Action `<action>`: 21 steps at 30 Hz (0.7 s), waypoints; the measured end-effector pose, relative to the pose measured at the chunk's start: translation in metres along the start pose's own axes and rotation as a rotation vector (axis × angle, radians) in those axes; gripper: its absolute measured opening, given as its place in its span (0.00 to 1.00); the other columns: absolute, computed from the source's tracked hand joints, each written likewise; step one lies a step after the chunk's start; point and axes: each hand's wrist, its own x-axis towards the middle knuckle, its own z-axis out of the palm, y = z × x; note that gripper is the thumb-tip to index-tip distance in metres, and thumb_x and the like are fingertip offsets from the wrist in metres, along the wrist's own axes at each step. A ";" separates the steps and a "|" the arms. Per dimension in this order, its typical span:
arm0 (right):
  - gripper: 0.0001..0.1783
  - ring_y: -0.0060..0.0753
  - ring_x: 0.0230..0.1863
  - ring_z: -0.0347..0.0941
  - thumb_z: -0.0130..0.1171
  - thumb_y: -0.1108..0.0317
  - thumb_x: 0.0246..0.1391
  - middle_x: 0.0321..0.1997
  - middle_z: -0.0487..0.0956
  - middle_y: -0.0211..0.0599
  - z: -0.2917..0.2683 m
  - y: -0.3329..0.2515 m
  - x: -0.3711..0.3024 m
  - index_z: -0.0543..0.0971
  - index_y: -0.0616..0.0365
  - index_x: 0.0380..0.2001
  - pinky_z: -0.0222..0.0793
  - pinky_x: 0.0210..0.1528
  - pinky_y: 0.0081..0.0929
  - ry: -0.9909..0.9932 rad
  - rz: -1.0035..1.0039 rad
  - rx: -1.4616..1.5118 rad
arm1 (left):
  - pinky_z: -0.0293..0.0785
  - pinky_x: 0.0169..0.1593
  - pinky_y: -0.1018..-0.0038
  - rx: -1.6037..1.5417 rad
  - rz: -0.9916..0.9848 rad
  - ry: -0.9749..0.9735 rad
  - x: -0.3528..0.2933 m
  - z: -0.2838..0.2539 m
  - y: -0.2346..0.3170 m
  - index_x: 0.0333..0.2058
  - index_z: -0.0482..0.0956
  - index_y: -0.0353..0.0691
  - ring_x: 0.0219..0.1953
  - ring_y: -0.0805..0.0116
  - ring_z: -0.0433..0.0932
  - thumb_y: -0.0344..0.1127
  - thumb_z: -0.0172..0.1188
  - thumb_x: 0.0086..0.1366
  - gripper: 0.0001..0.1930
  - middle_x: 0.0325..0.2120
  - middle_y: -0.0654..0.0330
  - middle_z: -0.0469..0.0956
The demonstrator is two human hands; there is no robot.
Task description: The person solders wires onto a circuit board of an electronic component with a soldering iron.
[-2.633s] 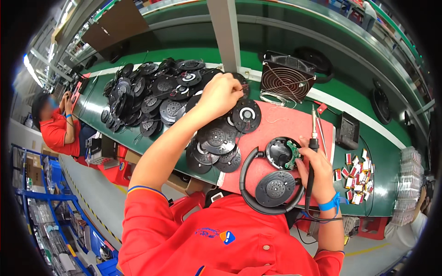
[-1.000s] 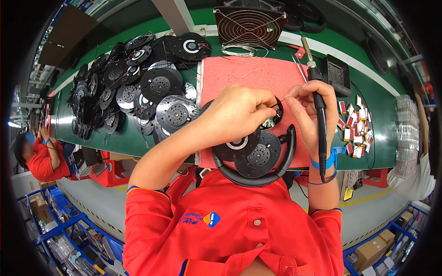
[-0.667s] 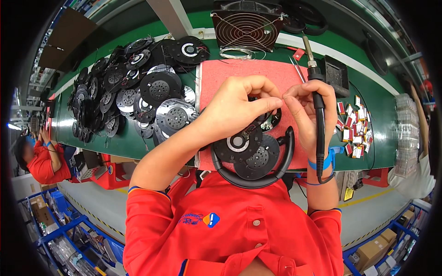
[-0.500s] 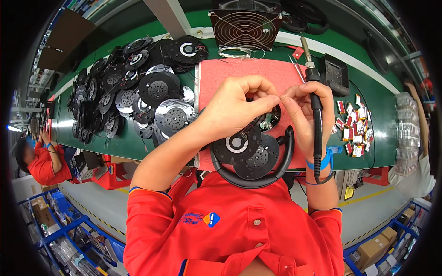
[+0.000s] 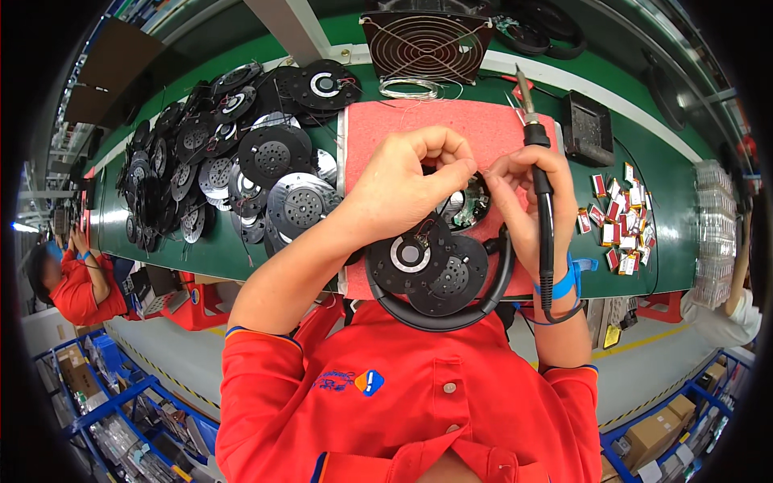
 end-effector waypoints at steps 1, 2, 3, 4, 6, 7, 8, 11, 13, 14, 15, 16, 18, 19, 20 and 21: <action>0.16 0.20 0.32 0.74 0.60 0.83 0.46 0.31 0.76 0.32 -0.003 -0.001 -0.001 0.70 0.60 0.39 0.68 0.34 0.17 0.002 -0.001 -0.045 | 0.70 0.31 0.82 0.004 0.006 -0.004 0.001 0.000 0.000 0.31 0.76 0.32 0.27 0.82 0.72 0.31 0.58 0.59 0.07 0.24 0.65 0.76; 0.16 0.21 0.32 0.74 0.60 0.83 0.46 0.32 0.77 0.33 -0.006 -0.002 -0.001 0.71 0.60 0.39 0.68 0.35 0.17 0.005 -0.001 -0.089 | 0.70 0.31 0.82 0.004 0.003 -0.005 0.001 0.001 -0.002 0.31 0.76 0.32 0.27 0.82 0.72 0.31 0.58 0.59 0.07 0.24 0.65 0.76; 0.18 0.28 0.35 0.76 0.64 0.81 0.43 0.36 0.78 0.37 -0.009 -0.004 -0.003 0.71 0.59 0.39 0.69 0.37 0.22 -0.023 -0.023 -0.202 | 0.70 0.32 0.80 0.027 0.013 0.003 0.002 0.000 -0.004 0.30 0.76 0.32 0.28 0.80 0.73 0.31 0.58 0.59 0.07 0.23 0.64 0.76; 0.18 0.28 0.35 0.76 0.64 0.81 0.43 0.36 0.78 0.37 -0.013 -0.005 -0.006 0.71 0.59 0.39 0.69 0.37 0.22 -0.024 -0.020 -0.198 | 0.70 0.33 0.78 0.049 0.024 0.011 0.002 -0.001 -0.005 0.30 0.76 0.32 0.28 0.77 0.73 0.30 0.58 0.58 0.06 0.23 0.63 0.77; 0.23 0.37 0.45 0.76 0.68 0.78 0.39 0.44 0.78 0.44 -0.022 -0.006 -0.016 0.70 0.59 0.40 0.70 0.46 0.28 -0.203 -0.127 -0.400 | 0.71 0.34 0.76 0.227 0.147 0.043 0.002 -0.005 -0.007 0.29 0.76 0.32 0.29 0.73 0.74 0.30 0.58 0.57 0.06 0.23 0.61 0.77; 0.27 0.44 0.49 0.74 0.71 0.75 0.35 0.47 0.77 0.47 -0.025 -0.008 -0.021 0.70 0.59 0.40 0.69 0.50 0.32 -0.241 -0.114 -0.409 | 0.71 0.35 0.73 0.403 0.274 0.073 0.003 -0.005 -0.008 0.29 0.76 0.32 0.30 0.70 0.74 0.30 0.58 0.57 0.06 0.23 0.59 0.77; 0.27 0.44 0.49 0.74 0.71 0.75 0.35 0.47 0.77 0.47 -0.025 -0.008 -0.021 0.70 0.59 0.40 0.69 0.50 0.32 -0.245 -0.109 -0.406 | 0.71 0.35 0.73 0.402 0.267 0.074 0.004 -0.006 -0.007 0.29 0.76 0.32 0.30 0.70 0.74 0.30 0.58 0.57 0.06 0.23 0.59 0.77; 0.25 0.42 0.47 0.75 0.69 0.77 0.36 0.47 0.77 0.44 -0.018 -0.011 -0.016 0.71 0.59 0.40 0.71 0.46 0.29 -0.296 -0.133 -0.472 | 0.71 0.37 0.72 0.417 0.270 0.070 0.004 -0.011 -0.003 0.28 0.75 0.33 0.32 0.67 0.75 0.29 0.58 0.56 0.05 0.24 0.57 0.77; 0.24 0.42 0.47 0.75 0.68 0.77 0.37 0.47 0.77 0.44 -0.011 -0.006 -0.002 0.72 0.60 0.40 0.71 0.45 0.29 -0.313 -0.171 -0.469 | 0.71 0.37 0.74 0.282 0.179 0.065 0.005 -0.013 0.001 0.29 0.75 0.33 0.31 0.70 0.75 0.29 0.57 0.57 0.05 0.24 0.59 0.77; 0.23 0.42 0.46 0.76 0.68 0.78 0.38 0.47 0.77 0.44 -0.009 -0.004 0.005 0.72 0.60 0.40 0.72 0.44 0.30 -0.335 -0.206 -0.464 | 0.71 0.37 0.76 0.143 0.084 0.061 0.005 -0.014 0.004 0.29 0.75 0.32 0.31 0.72 0.76 0.28 0.56 0.58 0.04 0.25 0.60 0.76; 0.21 0.40 0.45 0.76 0.66 0.79 0.40 0.46 0.78 0.43 -0.008 -0.002 0.013 0.72 0.61 0.40 0.71 0.44 0.28 -0.361 -0.219 -0.471 | 0.71 0.37 0.79 0.097 0.060 0.046 0.004 -0.017 0.007 0.30 0.74 0.32 0.30 0.75 0.76 0.27 0.55 0.60 0.04 0.25 0.62 0.76; 0.21 0.40 0.45 0.76 0.66 0.79 0.40 0.46 0.78 0.43 -0.006 -0.004 0.017 0.72 0.61 0.40 0.71 0.44 0.28 -0.359 -0.238 -0.472 | 0.71 0.37 0.79 0.103 0.076 0.053 0.003 -0.019 0.008 0.30 0.74 0.32 0.30 0.75 0.76 0.27 0.55 0.60 0.04 0.25 0.62 0.76; 0.20 0.37 0.44 0.76 0.65 0.80 0.41 0.46 0.78 0.43 -0.002 -0.007 0.025 0.72 0.61 0.40 0.71 0.44 0.26 -0.260 -0.263 -0.359 | 0.71 0.38 0.79 -0.031 0.060 0.036 0.000 -0.021 0.004 0.31 0.73 0.33 0.31 0.76 0.76 0.28 0.54 0.61 0.04 0.26 0.63 0.76; 0.19 0.33 0.43 0.76 0.64 0.80 0.42 0.44 0.78 0.42 0.001 -0.010 0.027 0.72 0.62 0.39 0.70 0.44 0.25 -0.226 -0.206 -0.290 | 0.72 0.38 0.78 -0.065 0.068 0.030 0.000 -0.022 0.002 0.32 0.73 0.33 0.31 0.76 0.76 0.28 0.54 0.62 0.04 0.26 0.63 0.76; 0.19 0.31 0.40 0.76 0.63 0.82 0.43 0.40 0.78 0.42 0.005 -0.015 0.030 0.70 0.61 0.39 0.71 0.43 0.24 -0.186 -0.175 -0.253 | 0.72 0.38 0.78 -0.063 0.080 0.036 0.000 -0.023 0.002 0.32 0.73 0.33 0.31 0.76 0.76 0.28 0.54 0.62 0.04 0.26 0.63 0.76; 0.18 0.29 0.39 0.76 0.62 0.83 0.43 0.38 0.77 0.41 0.008 -0.017 0.032 0.70 0.61 0.39 0.71 0.41 0.22 -0.164 -0.176 -0.210 | 0.71 0.38 0.79 -0.074 0.085 0.024 -0.001 -0.022 0.003 0.32 0.73 0.33 0.31 0.77 0.76 0.28 0.54 0.62 0.04 0.26 0.63 0.76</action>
